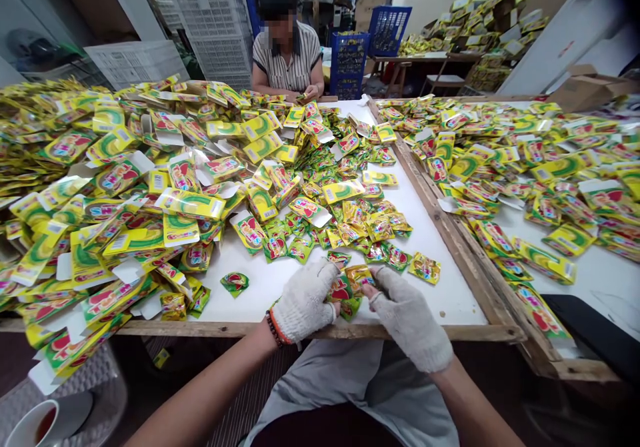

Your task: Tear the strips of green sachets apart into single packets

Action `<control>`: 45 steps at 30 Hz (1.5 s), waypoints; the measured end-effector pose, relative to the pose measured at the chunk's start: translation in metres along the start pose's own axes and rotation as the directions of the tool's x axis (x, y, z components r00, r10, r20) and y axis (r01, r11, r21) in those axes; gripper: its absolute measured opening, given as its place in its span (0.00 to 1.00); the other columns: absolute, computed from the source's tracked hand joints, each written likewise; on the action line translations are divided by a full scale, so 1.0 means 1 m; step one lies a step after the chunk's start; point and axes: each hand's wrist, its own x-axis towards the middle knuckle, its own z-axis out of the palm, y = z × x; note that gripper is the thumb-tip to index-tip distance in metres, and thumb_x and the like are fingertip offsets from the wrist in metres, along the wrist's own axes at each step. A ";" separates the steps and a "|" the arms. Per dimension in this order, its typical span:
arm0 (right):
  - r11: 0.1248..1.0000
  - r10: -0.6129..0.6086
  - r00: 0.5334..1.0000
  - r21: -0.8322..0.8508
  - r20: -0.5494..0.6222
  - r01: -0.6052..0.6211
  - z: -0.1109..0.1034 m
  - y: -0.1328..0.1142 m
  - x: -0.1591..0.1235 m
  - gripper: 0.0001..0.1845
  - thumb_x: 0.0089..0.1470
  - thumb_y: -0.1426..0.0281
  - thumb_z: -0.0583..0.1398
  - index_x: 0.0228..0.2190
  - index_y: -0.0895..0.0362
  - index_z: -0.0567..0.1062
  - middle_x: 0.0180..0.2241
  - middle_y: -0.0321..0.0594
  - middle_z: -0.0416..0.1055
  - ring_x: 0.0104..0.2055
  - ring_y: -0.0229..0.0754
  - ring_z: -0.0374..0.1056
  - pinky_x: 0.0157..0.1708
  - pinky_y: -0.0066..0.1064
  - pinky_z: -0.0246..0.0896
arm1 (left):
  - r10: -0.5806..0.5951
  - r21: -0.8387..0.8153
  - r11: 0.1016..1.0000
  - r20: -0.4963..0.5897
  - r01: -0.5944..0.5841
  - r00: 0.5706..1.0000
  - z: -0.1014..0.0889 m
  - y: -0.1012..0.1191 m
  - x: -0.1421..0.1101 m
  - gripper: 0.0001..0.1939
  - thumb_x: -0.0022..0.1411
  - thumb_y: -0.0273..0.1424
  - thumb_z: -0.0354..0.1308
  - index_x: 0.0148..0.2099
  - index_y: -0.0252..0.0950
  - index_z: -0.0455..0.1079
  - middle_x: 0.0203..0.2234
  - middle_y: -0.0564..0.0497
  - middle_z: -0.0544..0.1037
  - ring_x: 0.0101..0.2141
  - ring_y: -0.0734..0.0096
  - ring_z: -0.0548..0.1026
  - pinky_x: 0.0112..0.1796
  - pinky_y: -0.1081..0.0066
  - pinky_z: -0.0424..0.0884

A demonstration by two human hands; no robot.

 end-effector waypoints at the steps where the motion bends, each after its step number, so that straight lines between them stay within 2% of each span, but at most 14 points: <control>1: 1.000 0.001 1.000 0.011 -0.003 -0.001 -0.004 -0.002 0.001 0.16 0.56 0.61 0.54 0.39 0.57 0.75 0.36 0.45 0.75 0.36 0.45 0.70 0.35 0.32 0.65 | 0.008 0.028 1.000 -0.005 -0.008 1.000 -0.001 0.001 0.000 0.31 0.49 0.30 0.58 0.57 0.35 0.59 0.46 0.44 0.69 0.43 0.56 0.69 0.41 0.61 0.68; 6: 0.998 -0.026 0.981 0.063 0.194 0.014 -0.012 -0.011 0.004 0.12 0.50 0.70 0.53 0.24 0.54 0.75 0.21 0.36 0.72 0.23 0.38 0.66 0.24 0.28 0.60 | 0.125 0.114 0.985 0.015 -0.126 0.992 0.000 0.008 -0.001 0.33 0.50 0.31 0.58 0.59 0.33 0.57 0.48 0.41 0.69 0.44 0.53 0.68 0.43 0.57 0.67; 11: 0.919 0.084 0.899 0.316 0.429 -0.237 -0.016 -0.012 -0.001 0.16 0.54 0.65 0.53 0.39 0.57 0.76 0.12 0.31 0.67 0.15 0.37 0.63 0.17 0.25 0.54 | 0.081 0.123 0.989 0.004 -0.081 0.997 0.002 0.010 -0.001 0.35 0.50 0.30 0.58 0.60 0.34 0.56 0.50 0.40 0.68 0.46 0.52 0.68 0.44 0.56 0.68; 16: 0.934 0.021 0.867 0.300 0.498 -0.195 -0.013 -0.014 0.001 0.14 0.55 0.63 0.54 0.21 0.57 0.69 0.09 0.30 0.63 0.13 0.34 0.59 0.18 0.23 0.51 | 0.129 -0.005 0.992 -0.011 -0.129 0.992 0.002 0.010 -0.001 0.33 0.51 0.30 0.58 0.60 0.34 0.57 0.50 0.39 0.68 0.47 0.52 0.68 0.46 0.54 0.67; 20: 0.854 0.144 0.912 0.418 0.384 -0.310 -0.012 -0.011 0.002 0.15 0.58 0.58 0.52 0.30 0.56 0.69 0.11 0.29 0.64 0.13 0.35 0.56 0.16 0.24 0.48 | -0.039 -0.342 0.939 -0.187 -0.028 0.982 -0.007 0.002 -0.003 0.41 0.51 0.41 0.64 0.63 0.36 0.53 0.54 0.39 0.65 0.52 0.54 0.66 0.51 0.57 0.64; 25: 0.929 0.110 0.933 0.298 0.343 -0.219 -0.007 -0.008 0.001 0.17 0.58 0.59 0.52 0.25 0.56 0.71 0.14 0.33 0.67 0.18 0.37 0.60 0.20 0.26 0.53 | -0.203 -0.678 0.706 0.081 0.203 0.976 -0.017 -0.005 -0.006 0.20 0.59 0.43 0.56 0.48 0.35 0.68 0.36 0.47 0.76 0.36 0.64 0.73 0.37 0.69 0.69; 29: 0.985 0.006 0.983 0.169 0.183 -0.038 -0.004 -0.007 0.004 0.13 0.51 0.60 0.59 0.23 0.55 0.75 0.24 0.38 0.73 0.28 0.41 0.66 0.26 0.28 0.59 | -0.214 -0.671 0.705 0.107 0.230 0.971 -0.014 0.002 -0.006 0.18 0.59 0.44 0.56 0.43 0.35 0.70 0.34 0.49 0.76 0.34 0.67 0.72 0.35 0.71 0.67; 32: 0.965 0.082 0.976 0.228 0.203 -0.129 -0.016 0.003 0.009 0.14 0.49 0.59 0.62 0.20 0.56 0.74 0.17 0.35 0.68 0.20 0.36 0.60 0.19 0.26 0.55 | -0.182 -0.692 0.688 0.129 0.220 0.975 -0.014 0.002 -0.002 0.23 0.57 0.46 0.57 0.48 0.35 0.67 0.37 0.47 0.75 0.35 0.67 0.72 0.35 0.71 0.67; 34: 0.877 0.182 0.982 0.444 0.040 -0.181 -0.034 0.017 0.013 0.12 0.49 0.59 0.62 0.23 0.55 0.75 0.17 0.33 0.66 0.18 0.34 0.59 0.18 0.24 0.55 | -0.177 -0.704 0.689 0.071 0.175 0.982 -0.017 -0.004 0.006 0.25 0.59 0.46 0.56 0.52 0.35 0.63 0.39 0.47 0.74 0.35 0.68 0.72 0.35 0.72 0.67; 36: 0.655 0.313 0.911 0.756 -0.267 -0.004 -0.057 0.031 0.020 0.10 0.48 0.60 0.63 0.30 0.53 0.75 0.25 0.33 0.71 0.23 0.34 0.65 0.23 0.24 0.62 | -0.224 -0.640 0.751 -0.017 0.161 0.974 -0.020 -0.013 0.018 0.22 0.61 0.45 0.52 0.49 0.35 0.64 0.37 0.48 0.74 0.34 0.70 0.71 0.33 0.72 0.67; 38: 0.427 0.354 0.870 0.887 -0.344 0.176 -0.075 0.041 0.029 0.14 0.47 0.60 0.63 0.36 0.50 0.75 0.37 0.34 0.73 0.31 0.35 0.69 0.30 0.26 0.67 | -0.285 -0.472 0.855 -0.079 0.216 0.955 -0.021 -0.023 0.033 0.15 0.62 0.43 0.50 0.42 0.36 0.66 0.33 0.50 0.74 0.32 0.70 0.71 0.33 0.72 0.65; 39: 0.402 0.355 0.867 0.894 -0.350 0.196 -0.080 0.044 0.035 0.15 0.46 0.60 0.64 0.38 0.49 0.75 0.40 0.35 0.72 0.32 0.35 0.69 0.31 0.27 0.67 | -0.309 -0.360 0.896 -0.083 0.261 0.947 -0.021 -0.027 0.040 0.14 0.62 0.42 0.50 0.37 0.36 0.67 0.30 0.51 0.74 0.31 0.70 0.71 0.32 0.72 0.64; 42: 0.648 0.322 0.899 0.762 -0.297 0.020 -0.072 0.049 0.058 0.18 0.47 0.60 0.63 0.40 0.53 0.73 0.39 0.39 0.72 0.27 0.36 0.69 0.24 0.26 0.62 | -0.400 -0.047 0.916 -0.012 0.399 0.916 -0.013 -0.031 0.060 0.14 0.57 0.43 0.55 0.32 0.37 0.68 0.28 0.48 0.74 0.32 0.64 0.72 0.31 0.69 0.62; 45: 0.946 0.261 0.933 0.258 -0.248 -0.196 -0.045 0.055 0.087 0.22 0.51 0.56 0.57 0.42 0.57 0.74 0.30 0.41 0.73 0.28 0.40 0.68 0.24 0.28 0.60 | -0.410 0.063 0.911 0.017 0.408 0.912 0.001 -0.028 0.067 0.17 0.52 0.45 0.59 0.35 0.37 0.68 0.33 0.45 0.75 0.34 0.59 0.72 0.31 0.69 0.62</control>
